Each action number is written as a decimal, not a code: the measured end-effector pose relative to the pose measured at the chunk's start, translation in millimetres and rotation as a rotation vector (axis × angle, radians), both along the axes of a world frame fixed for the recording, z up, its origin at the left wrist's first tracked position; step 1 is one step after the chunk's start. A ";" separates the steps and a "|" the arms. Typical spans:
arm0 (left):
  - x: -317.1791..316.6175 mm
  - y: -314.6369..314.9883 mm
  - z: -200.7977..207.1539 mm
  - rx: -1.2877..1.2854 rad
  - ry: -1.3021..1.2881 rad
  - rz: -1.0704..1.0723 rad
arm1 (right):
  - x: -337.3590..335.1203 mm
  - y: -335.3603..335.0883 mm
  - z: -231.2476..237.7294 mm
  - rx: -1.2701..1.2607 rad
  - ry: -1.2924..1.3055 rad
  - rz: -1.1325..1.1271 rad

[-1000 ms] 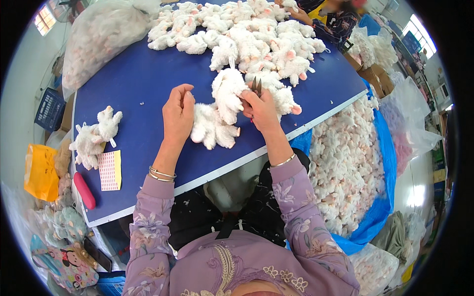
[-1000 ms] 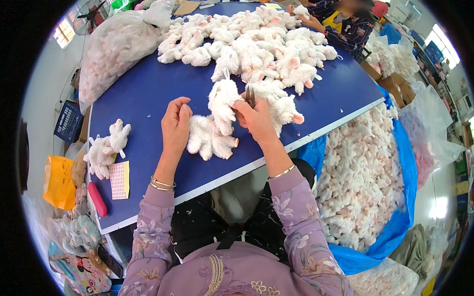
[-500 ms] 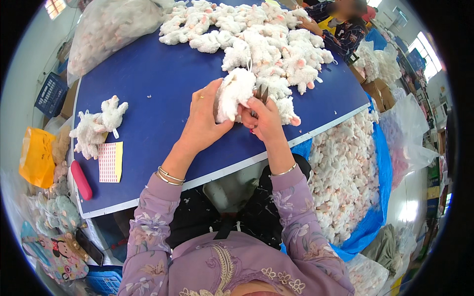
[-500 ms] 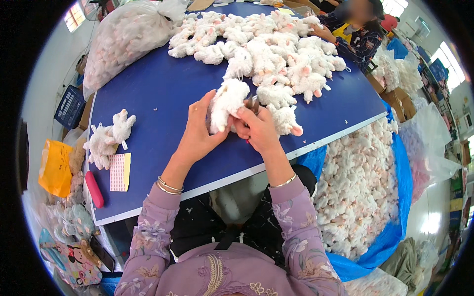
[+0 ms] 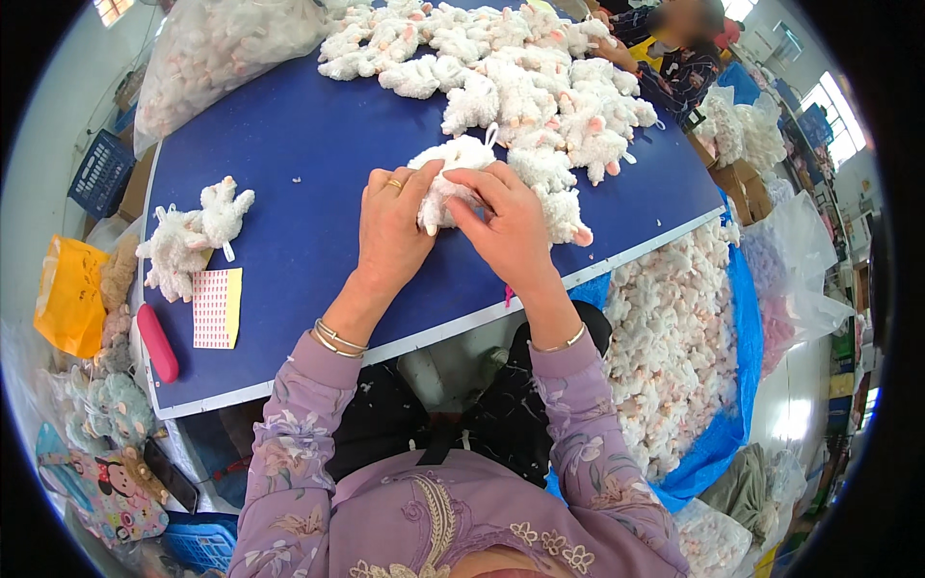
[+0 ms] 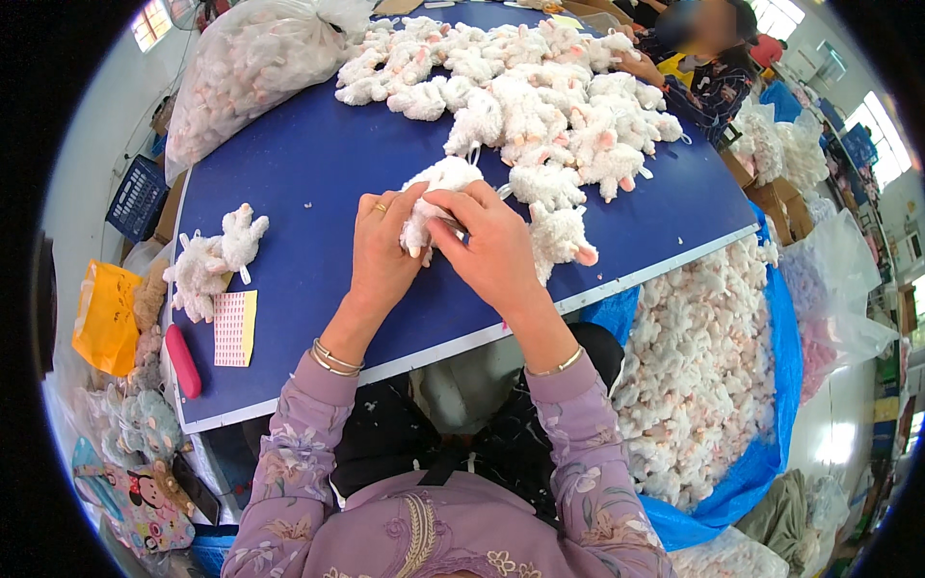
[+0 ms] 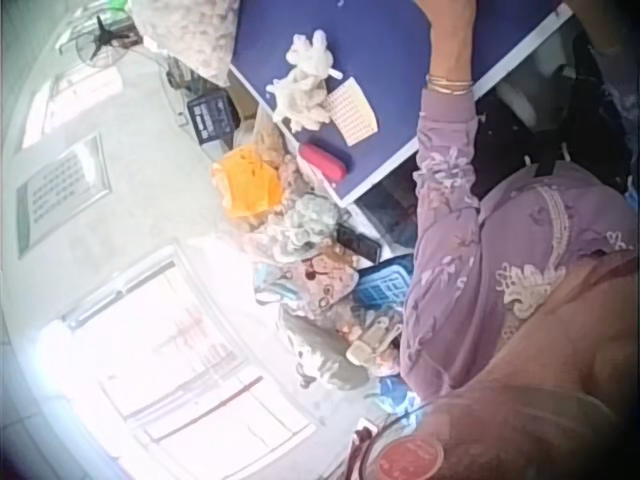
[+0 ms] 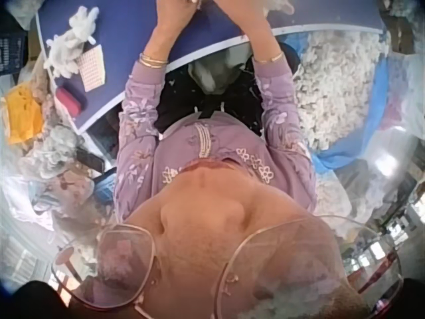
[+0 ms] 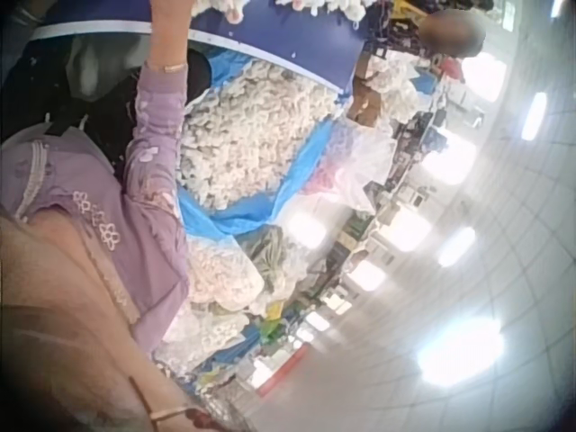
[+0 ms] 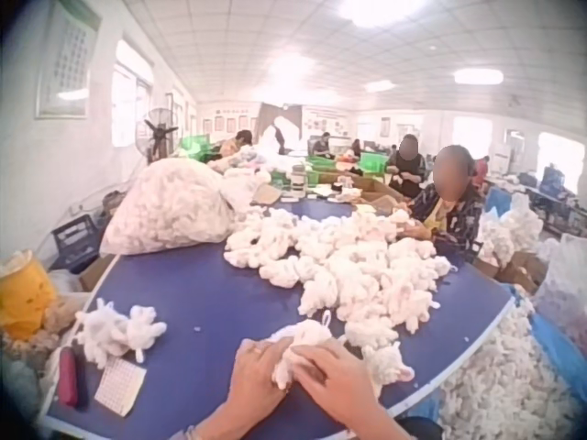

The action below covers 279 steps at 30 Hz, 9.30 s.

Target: The person trims excess fabric and threads from small white plush toys using scissors. They handle each toy individually, snipping loose threads and adjusting the shape before placing the finished items on the table.

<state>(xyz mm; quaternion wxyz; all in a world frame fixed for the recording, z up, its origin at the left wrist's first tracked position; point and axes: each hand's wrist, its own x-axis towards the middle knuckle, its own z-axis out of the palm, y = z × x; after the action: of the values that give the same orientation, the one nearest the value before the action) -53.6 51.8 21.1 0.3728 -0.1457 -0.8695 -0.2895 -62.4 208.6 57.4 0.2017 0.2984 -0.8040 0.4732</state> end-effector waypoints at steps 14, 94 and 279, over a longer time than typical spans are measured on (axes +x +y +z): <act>3.2 -4.3 2.7 0.089 -0.023 0.005 | -3.6 71.4 15.0 -0.895 -0.462 0.393; 10.5 2.1 -0.7 0.712 -0.897 -0.568 | -49.8 23.9 -5.4 -0.296 -0.781 0.091; 1.6 -11.9 -3.8 1.410 -0.524 -0.480 | -21.0 19.5 -11.7 -0.330 -0.721 0.261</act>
<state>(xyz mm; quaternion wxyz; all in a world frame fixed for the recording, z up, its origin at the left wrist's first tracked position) -52.0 39.8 17.4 0.0877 0.0143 -0.4852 -0.8699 -83.4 228.1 45.8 -0.1092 0.1766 -0.6919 0.6915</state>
